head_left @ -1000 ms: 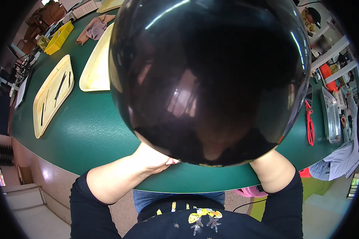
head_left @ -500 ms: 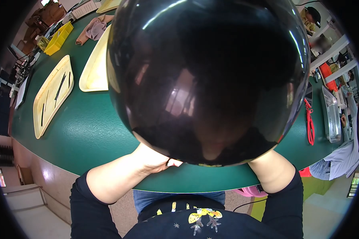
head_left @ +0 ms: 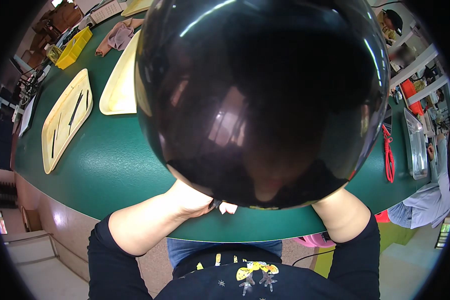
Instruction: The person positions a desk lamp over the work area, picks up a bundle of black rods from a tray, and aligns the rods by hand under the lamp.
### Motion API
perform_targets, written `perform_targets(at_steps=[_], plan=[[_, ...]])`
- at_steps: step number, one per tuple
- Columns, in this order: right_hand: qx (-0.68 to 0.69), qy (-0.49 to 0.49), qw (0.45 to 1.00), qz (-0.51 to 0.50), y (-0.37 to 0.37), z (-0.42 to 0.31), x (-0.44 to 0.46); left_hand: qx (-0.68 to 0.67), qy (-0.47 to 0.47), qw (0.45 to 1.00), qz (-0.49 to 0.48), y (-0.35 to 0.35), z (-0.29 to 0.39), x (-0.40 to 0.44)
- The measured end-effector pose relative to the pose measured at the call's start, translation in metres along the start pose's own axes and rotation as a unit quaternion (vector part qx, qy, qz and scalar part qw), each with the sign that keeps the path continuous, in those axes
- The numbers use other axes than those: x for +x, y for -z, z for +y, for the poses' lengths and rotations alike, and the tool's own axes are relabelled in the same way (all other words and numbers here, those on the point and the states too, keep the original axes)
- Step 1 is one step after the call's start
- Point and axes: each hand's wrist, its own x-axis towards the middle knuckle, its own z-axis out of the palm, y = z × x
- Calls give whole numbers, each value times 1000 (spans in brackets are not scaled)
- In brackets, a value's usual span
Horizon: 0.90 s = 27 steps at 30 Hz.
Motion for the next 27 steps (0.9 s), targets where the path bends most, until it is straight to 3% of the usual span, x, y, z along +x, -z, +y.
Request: perform_targets(at_steps=[5,8,11,14,17,18,19,21,22,25,26,27], plan=[[-28,3,999,-29,1,10,3,2,32,999,10,-3,5,-1],[-175,-9,978,-111,0,-9,7,-35,27,999,-29,0,2,-1],[-316,-22,929,-191,3,-22,11,38,28,999,14,-11,9,-3],[-133,85,983,92,13,47,-5,15,13,990,139,-28,8,-1],[126,46,985,108,-7,15,8,187,52,980,45,-25,23,-1],[192,24,980,55,-16,10,0,94,117,988,-33,-3,19,-2],[55,-12,998,25,-14,6,2,81,72,992,-61,7,9,-1],[-220,-85,971,-35,-7,-3,10,53,-17,992,-115,16,-8,-5],[-187,-87,976,-72,-21,-11,13,32,-6,997,-65,9,-7,-8],[-268,-77,954,-112,-17,-27,8,-64,61,992,-93,15,-8,1],[-250,-23,968,15,-30,-17,7,33,101,990,90,4,-7,-6],[-243,-16,969,37,-21,-6,5,8,58,997,50,2,-3,-7]])
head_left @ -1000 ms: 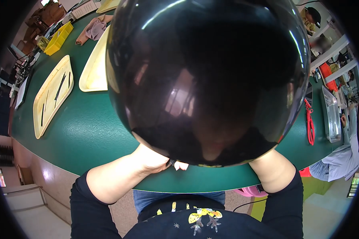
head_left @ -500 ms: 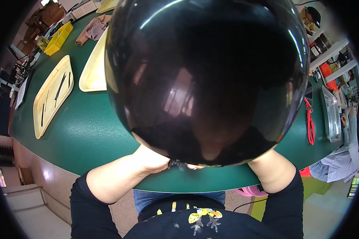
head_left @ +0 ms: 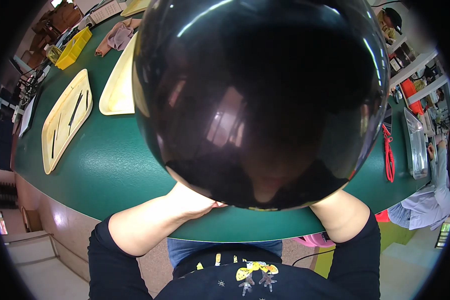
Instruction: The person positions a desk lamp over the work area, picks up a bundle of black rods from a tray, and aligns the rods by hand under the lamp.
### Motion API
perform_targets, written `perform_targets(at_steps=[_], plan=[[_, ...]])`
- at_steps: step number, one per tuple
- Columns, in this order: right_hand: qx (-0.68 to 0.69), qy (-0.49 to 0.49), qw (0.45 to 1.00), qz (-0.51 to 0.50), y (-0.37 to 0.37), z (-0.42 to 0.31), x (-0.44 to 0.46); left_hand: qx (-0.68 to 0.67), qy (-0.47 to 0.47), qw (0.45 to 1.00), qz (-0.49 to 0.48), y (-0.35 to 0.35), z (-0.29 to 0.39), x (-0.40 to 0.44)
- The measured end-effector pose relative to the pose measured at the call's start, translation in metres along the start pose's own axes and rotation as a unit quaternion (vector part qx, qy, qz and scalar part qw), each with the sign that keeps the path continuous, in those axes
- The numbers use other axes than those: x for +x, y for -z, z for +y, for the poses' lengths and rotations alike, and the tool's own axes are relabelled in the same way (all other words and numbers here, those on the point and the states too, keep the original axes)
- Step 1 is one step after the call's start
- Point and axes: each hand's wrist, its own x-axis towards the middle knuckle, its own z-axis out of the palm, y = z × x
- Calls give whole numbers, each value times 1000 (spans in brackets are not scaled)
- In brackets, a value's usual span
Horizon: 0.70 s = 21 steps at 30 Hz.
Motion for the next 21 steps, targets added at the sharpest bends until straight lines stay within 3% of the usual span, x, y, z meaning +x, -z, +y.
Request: perform_targets(at_steps=[2,3,6,9,12,15,19,21], plan=[[18,1,999,48,10,39,1,-49,-82,992,-83,0,3,-2],[112,33,993,21,11,39,4,-62,-87,989,-106,3,-1,0],[191,53,980,-14,7,37,6,-75,-115,983,-120,4,-4,-1],[65,-13,998,11,0,0,1,-105,-105,981,-128,7,-5,-2],[198,16,980,-12,12,9,-1,-131,-70,977,-154,6,-1,1],[163,46,985,-41,17,28,4,-138,-83,973,-168,1,1,4],[-10,166,986,-29,19,42,5,-110,-7,992,-52,6,-3,8],[71,125,990,-2,22,53,-3,-66,3,998,-11,1,1,4]])
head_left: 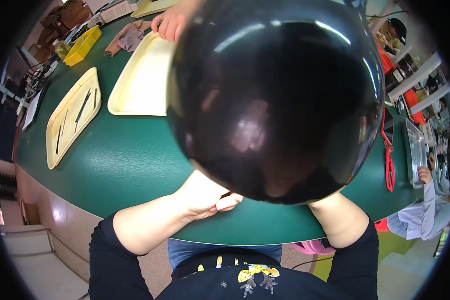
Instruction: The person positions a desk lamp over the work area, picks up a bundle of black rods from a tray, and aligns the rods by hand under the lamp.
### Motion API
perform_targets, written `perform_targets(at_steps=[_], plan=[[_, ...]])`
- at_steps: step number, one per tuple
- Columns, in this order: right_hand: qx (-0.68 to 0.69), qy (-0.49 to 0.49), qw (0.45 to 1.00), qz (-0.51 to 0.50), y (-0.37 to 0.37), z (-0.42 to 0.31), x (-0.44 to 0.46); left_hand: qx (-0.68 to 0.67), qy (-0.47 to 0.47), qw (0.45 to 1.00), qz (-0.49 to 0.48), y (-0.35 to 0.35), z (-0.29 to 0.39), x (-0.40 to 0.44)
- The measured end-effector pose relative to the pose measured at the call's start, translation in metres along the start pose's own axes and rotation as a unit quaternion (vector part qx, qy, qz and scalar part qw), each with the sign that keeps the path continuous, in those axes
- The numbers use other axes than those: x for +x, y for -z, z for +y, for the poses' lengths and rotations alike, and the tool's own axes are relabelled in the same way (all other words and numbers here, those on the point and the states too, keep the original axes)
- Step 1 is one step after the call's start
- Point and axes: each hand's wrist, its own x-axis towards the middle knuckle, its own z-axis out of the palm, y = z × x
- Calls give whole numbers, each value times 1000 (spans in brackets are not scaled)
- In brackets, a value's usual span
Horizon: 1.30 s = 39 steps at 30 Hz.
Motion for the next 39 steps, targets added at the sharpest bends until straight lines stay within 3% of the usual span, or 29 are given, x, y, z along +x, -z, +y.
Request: perform_targets(at_steps=[1,3,5,6,13,16,19,21,23,24,26,30,33,36,39], plan=[[39,-20,999,18,0,2,-2,-18,-19,1000,0,-1,0,1],[-25,60,993,95,-13,3,5,68,3,997,33,0,0,3],[-87,140,971,171,-37,-6,16,42,-21,999,8,-15,14,0],[41,-70,944,320,-57,-30,19,45,-29,998,13,-19,16,0],[48,-171,981,80,-22,-34,20,52,-57,996,35,-29,21,-3],[115,-87,968,208,-50,-37,15,59,-67,996,-19,-16,13,2],[-108,96,984,100,-29,-32,14,48,-57,996,-45,-8,8,2],[-249,211,945,18,-10,-20,17,49,-42,997,-32,-9,8,2],[-380,317,866,-68,3,-4,17,10,-34,999,-24,-15,11,0],[-261,243,931,73,-17,10,5,-1,-26,999,-21,-11,8,0],[-199,220,955,5,-10,1,2,-18,-25,999,-37,-2,3,2],[-107,114,974,-164,5,-32,14,-60,-27,998,22,-2,1,1],[-159,216,963,-11,-22,-30,18,-5,-60,994,88,-13,7,1],[-57,131,990,-7,-19,-28,11,83,-101,989,68,-11,7,3],[-183,126,965,-141,9,-28,18,92,-117,987,64,-13,5,4]])
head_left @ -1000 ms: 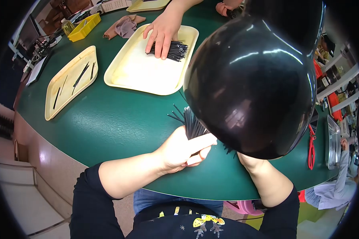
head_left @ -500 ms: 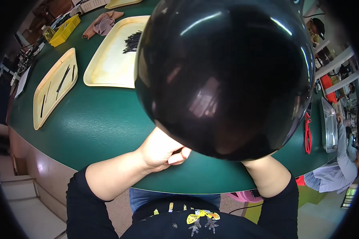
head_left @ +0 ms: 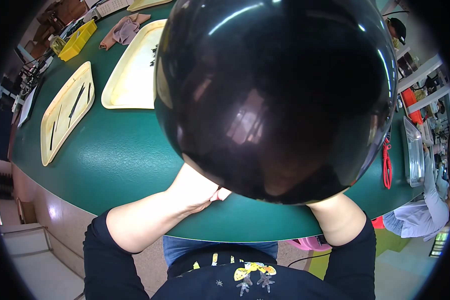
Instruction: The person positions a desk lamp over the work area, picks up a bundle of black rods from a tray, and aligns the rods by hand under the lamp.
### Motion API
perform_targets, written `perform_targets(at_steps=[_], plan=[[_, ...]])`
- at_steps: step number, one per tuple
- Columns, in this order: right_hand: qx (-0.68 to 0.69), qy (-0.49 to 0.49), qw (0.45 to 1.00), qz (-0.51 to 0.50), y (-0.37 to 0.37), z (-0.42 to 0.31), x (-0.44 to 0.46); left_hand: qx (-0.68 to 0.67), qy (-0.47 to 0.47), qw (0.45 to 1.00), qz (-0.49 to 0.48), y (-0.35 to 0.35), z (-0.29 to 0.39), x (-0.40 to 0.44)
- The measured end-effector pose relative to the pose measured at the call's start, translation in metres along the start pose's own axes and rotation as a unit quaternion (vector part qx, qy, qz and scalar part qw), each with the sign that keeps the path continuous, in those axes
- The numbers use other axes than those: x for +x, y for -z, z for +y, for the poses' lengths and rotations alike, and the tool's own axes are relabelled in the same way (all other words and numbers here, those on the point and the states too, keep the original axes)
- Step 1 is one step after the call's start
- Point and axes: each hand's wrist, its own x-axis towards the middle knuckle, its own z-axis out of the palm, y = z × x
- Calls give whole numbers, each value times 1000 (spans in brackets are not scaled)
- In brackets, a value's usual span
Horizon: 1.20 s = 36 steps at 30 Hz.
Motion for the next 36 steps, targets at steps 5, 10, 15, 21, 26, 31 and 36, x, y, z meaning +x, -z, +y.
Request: perform_targets(at_steps=[5,10,15,21,26,31,36], plan=[[12,14,991,130,-24,24,-20,55,43,998,9,-3,5,0],[149,-113,975,117,-20,21,-32,50,31,998,0,-12,14,-1],[367,21,925,96,-21,25,-16,48,48,998,-15,-8,11,-1],[216,-135,962,97,-12,26,-32,-7,66,998,-5,-6,10,-2],[431,-88,896,-63,6,11,-16,-129,134,982,-35,8,-3,-4],[206,-214,953,-55,1,1,-12,-19,122,991,-60,-4,7,2],[191,-198,960,56,-11,4,-17,-24,44,994,-92,-6,12,-4]])
